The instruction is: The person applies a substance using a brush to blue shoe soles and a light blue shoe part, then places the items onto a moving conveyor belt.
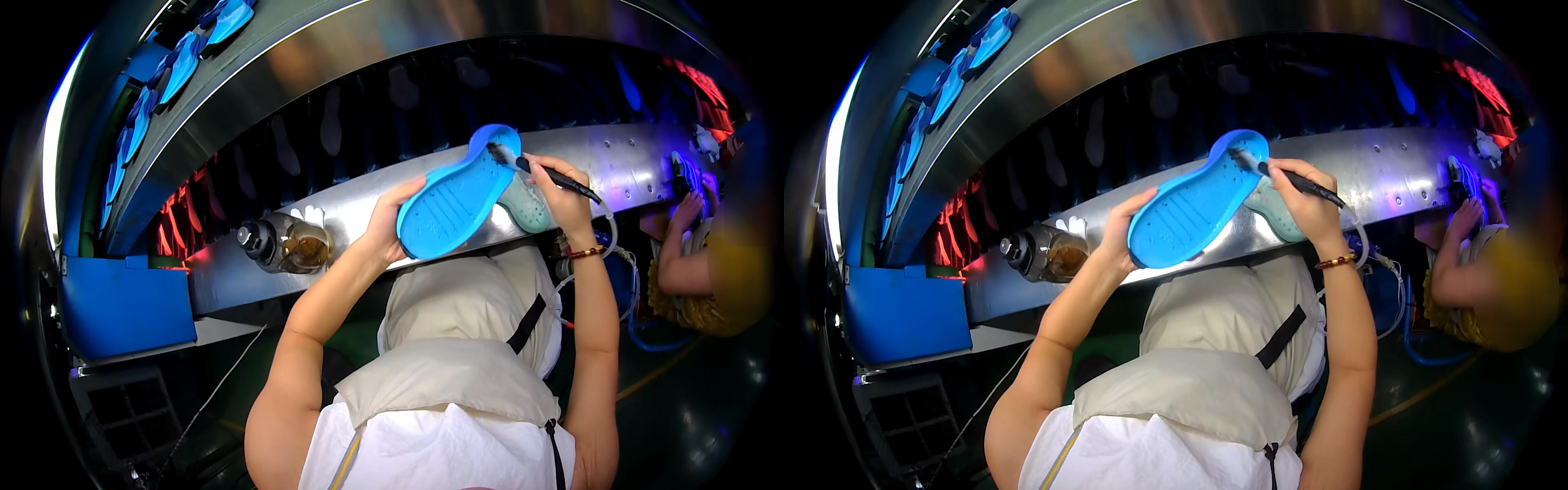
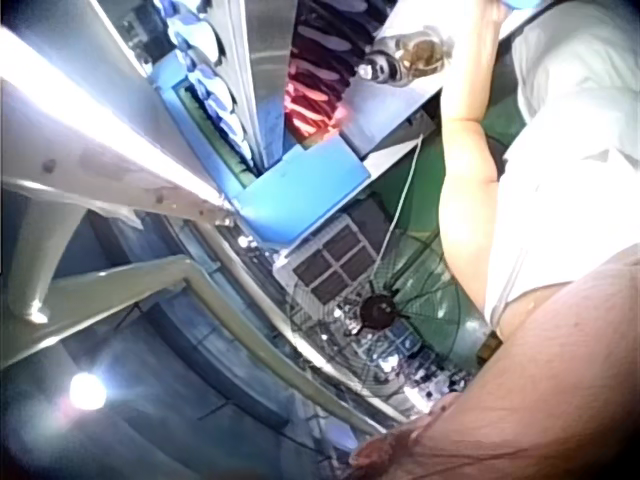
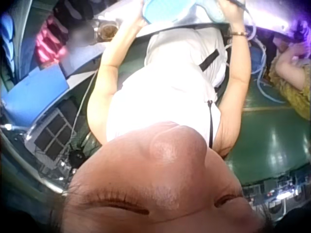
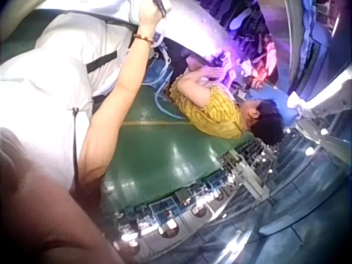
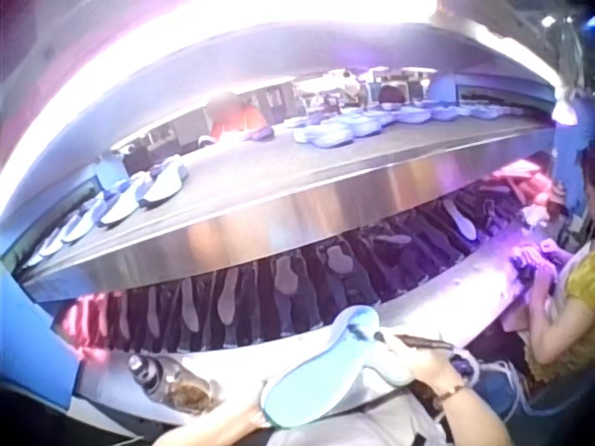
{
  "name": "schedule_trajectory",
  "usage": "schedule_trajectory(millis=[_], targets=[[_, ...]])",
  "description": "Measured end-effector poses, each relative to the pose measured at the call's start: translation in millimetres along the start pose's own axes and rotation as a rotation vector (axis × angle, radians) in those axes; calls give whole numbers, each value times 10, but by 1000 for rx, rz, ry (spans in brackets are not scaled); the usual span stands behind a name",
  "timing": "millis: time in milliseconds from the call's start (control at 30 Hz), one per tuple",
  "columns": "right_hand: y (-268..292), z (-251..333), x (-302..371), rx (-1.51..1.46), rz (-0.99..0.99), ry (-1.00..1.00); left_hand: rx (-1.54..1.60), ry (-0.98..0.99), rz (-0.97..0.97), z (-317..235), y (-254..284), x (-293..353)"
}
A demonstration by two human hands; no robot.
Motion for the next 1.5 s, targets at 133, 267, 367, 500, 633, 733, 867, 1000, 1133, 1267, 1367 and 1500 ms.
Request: schedule_trajectory(millis=[133,267,367,500,633,733,867,1000,1133,1267,1367,1500], targets=[[-273,194,241,187,-201,205,10,-36,-21,-38,119,-16],[-278,604,504,-195,473,10,-252,-243,6,-340,-29,135],[48,376,400,-594,254,5,-800,-584,211,-687,-757,603],[119,18,304,-696,43,-176,-595,-855,361,-1146,-1597,710],[-72,-28,270,-836,89,-199,-78,-760,554,-1918,-1879,211],[-134,-126,292,-881,55,-257,495,-852,427,-2279,-1673,-134],[26,-414,376,-864,-34,-314,214,-944,216,-2063,-1879,-403],[135,-556,430,-807,-74,-332,-712,-946,126,-2071,-2490,-975],[85,-562,468,-737,41,-301,-1156,-1753,-147,-2389,-2932,-1162],[117,-496,463,-668,45,-290,-2051,-1437,-477,-2453,-2702,-1596],[223,-587,513,-610,15,-273,-2253,-1290,-598,-2357,-2777,-1514],[400,-531,519,-659,-92,-278,-2079,-1397,-362,-2024,-2775,-927]])
Point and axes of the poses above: each hand's wrist, its own x-axis away from the middle knuckle, its own y-axis out of the back of the hand, z = x × y, the point moved 6 cm from there along -x, towards the middle knuckle, and after that the axes turned 15 degrees about x, right-handed, at the moved point
